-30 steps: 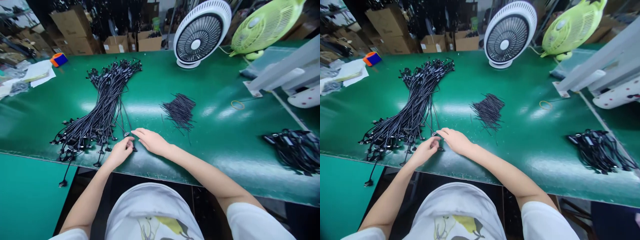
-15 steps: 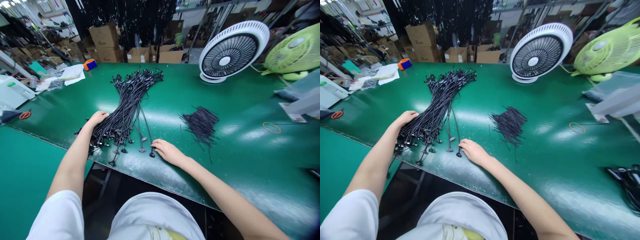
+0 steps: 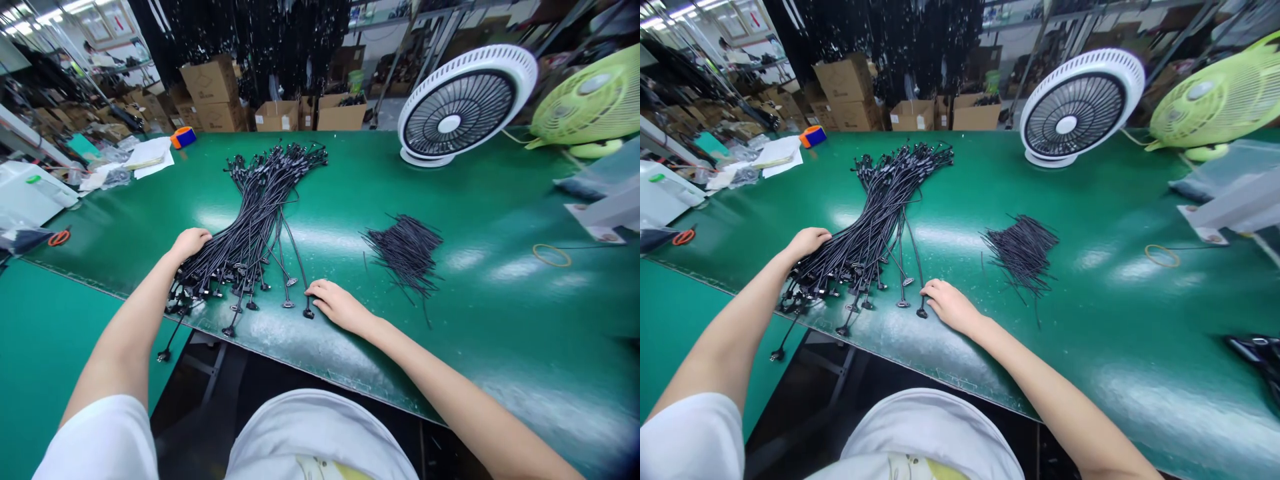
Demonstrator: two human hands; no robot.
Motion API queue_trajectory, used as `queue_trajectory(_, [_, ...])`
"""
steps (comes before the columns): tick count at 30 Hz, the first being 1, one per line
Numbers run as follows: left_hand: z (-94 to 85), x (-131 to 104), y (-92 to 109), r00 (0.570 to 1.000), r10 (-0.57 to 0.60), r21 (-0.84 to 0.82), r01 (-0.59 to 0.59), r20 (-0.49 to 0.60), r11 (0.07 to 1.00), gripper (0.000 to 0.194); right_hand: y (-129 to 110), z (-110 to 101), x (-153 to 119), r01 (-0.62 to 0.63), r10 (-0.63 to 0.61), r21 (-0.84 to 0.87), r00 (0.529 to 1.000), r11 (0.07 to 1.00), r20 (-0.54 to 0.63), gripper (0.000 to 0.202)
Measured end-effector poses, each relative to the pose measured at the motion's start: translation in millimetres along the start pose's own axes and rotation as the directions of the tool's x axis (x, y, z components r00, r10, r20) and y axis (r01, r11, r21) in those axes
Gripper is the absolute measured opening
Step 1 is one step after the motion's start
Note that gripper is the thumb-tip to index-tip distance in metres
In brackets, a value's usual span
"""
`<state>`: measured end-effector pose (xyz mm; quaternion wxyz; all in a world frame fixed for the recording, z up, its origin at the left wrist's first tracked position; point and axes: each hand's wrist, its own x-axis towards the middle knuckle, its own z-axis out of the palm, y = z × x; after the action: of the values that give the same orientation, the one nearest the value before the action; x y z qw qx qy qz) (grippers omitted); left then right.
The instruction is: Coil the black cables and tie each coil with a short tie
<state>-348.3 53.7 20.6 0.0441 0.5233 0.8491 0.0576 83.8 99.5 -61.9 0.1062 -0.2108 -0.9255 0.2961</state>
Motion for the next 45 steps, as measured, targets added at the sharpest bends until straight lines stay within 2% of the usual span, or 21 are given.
queue_trajectory(3, [-9.9, -15.1, 2.0, 0.981, -0.04, 0.035, 0.048, -0.191, 0.998, 0.033, -0.3, -4.1, -2.9, 0.015, -0.016, -0.024, 1.0, 1.0, -0.014, 0.029])
queue_trajectory(6, [-29.0, -30.6, 16.4, 0.895, 0.058, 0.052, -0.039, -0.443, 0.998, 0.036, -8.7, -19.8, -1.3, 0.025, -0.029, -0.031, 0.989, 0.999, -0.142, 0.031])
queue_trajectory(8, [-41.9, -44.9, 38.6, 0.807, 0.211, 0.101, -0.186, -0.551, 0.977, 0.032, -21.7, -33.8, 5.6, 0.045, -0.048, -0.017, 0.969, 0.999, -0.241, 0.034])
queue_trajectory(11, [-56.3, -81.7, 88.6, 0.644, 0.473, 0.255, -0.406, -0.601, 0.877, 0.029, -48.7, -50.3, 26.1, 0.097, -0.088, 0.005, 0.916, 0.995, -0.392, 0.045])
queue_trajectory(13, [-62.7, -115.7, 122.9, 0.523, 0.673, 0.345, -0.592, -0.523, 0.729, 0.023, -65.7, -57.0, 45.2, 0.152, -0.153, -0.039, 0.868, 0.988, -0.472, 0.056])
queue_trajectory(15, [-68.6, -149.8, 145.4, 0.422, 0.778, 0.328, -0.734, -0.465, 0.595, 0.016, -76.1, -65.7, 64.8, 0.22, -0.258, -0.134, 0.851, 0.966, -0.457, 0.044])
queue_trajectory(16, [-72.0, -163.7, 149.7, 0.417, 0.789, 0.297, -0.763, -0.451, 0.574, 0.014, -77.9, -73.3, 72.5, 0.243, -0.301, -0.186, 0.854, 0.952, -0.425, 0.032])
queue_trajectory(17, [-75.9, -174.0, 148.6, 0.462, 0.77, 0.244, -0.764, -0.44, 0.597, 0.016, -77.6, -84.1, 77.6, 0.245, -0.324, -0.234, 0.854, 0.941, -0.408, 0.025])
queue_trajectory(19, [-84.3, -182.0, 132.7, 0.652, 0.636, 0.072, -0.673, -0.414, 0.736, 0.02, -72.4, -116.1, 75.9, 0.166, -0.317, -0.333, 0.824, 0.928, -0.47, 0.034])
queue_trajectory(21, [-90.9, -175.3, 105.7, 0.847, 0.399, -0.146, -0.471, -0.352, 0.87, 0.022, -66.1, -157.6, 57.0, -0.008, -0.284, -0.427, 0.737, 0.904, -0.614, 0.045])
queue_trajectory(22, [-92.5, -168.8, 91.6, 0.909, 0.286, -0.254, -0.366, -0.302, 0.895, 0.021, -64.2, -178.7, 42.5, -0.106, -0.266, -0.465, 0.701, 0.879, -0.662, 0.049])
queue_trajectory(24, [-91.3, -154.8, 67.9, 0.977, 0.127, -0.488, -0.197, -0.174, 0.85, 0.018, -64.0, -215.2, 9.2, -0.294, -0.207, -0.535, 0.696, 0.792, -0.688, 0.053])
queue_trajectory(27, [-79.1, -140.1, 53.1, 0.997, 0.079, -0.743, -0.06, -0.01, 0.667, 0.012, -69.8, -244.7, -37.1, -0.486, -0.068, -0.609, 0.745, 0.627, -0.664, 0.057])
queue_trajectory(30, [-58.8, -135.0, 63.9, 0.962, 0.207, -0.771, 0.004, 0.176, 0.637, 0.018, -74.2, -241.3, -72.9, -0.6, 0.136, -0.675, 0.782, 0.429, -0.609, 0.061])
queue_trajectory(32, [-43.1, -135.8, 83.1, 0.894, 0.322, -0.794, 0.058, 0.31, 0.605, 0.03, -72.9, -222.1, -93.9, -0.615, 0.27, -0.727, 0.788, 0.307, -0.553, 0.056])
queue_trajectory(34, [-26.4, -139.4, 111.5, 0.84, 0.404, -0.873, 0.155, 0.363, 0.462, 0.043, -70.2, -190.8, -114.2, -0.571, 0.368, -0.779, 0.804, 0.258, -0.468, 0.044])
queue_trajectory(35, [-17.9, -142.3, 129.0, 0.826, 0.433, -0.91, 0.21, 0.361, 0.357, 0.049, -70.1, -172.0, -123.8, -0.519, 0.38, -0.802, 0.834, 0.296, -0.4, 0.039])
queue_trajectory(37, [-1.7, -151.0, 168.7, 0.792, 0.507, -0.94, 0.274, 0.34, 0.203, 0.054, -75.4, -133.9, -139.3, -0.325, 0.296, -0.789, 0.936, 0.522, -0.19, 0.038])
queue_trajectory(40, [16.7, -173.1, 226.2, 0.739, 0.635, -0.974, 0.157, 0.226, 0.165, 0.046, -94.3, -96.7, -144.6, 0.001, 0.037, -0.531, 0.997, 0.848, 0.061, 0.026])
queue_trajectory(43, [24.0, -196.3, 256.2, 0.537, 0.805, -0.965, 0.084, 0.254, 0.248, 0.035, -100.1, -101.5, -130.1, -0.054, 0.036, -0.441, 0.998, 0.896, -0.048, 0.014])
queue_trajectory(45, [24.6, -202.5, 257.3, 0.421, 0.849, -0.946, 0.196, 0.32, 0.259, 0.034, -86.9, -120.0, -123.3, -0.17, 0.099, -0.439, 0.979, 0.882, -0.179, 0.023])
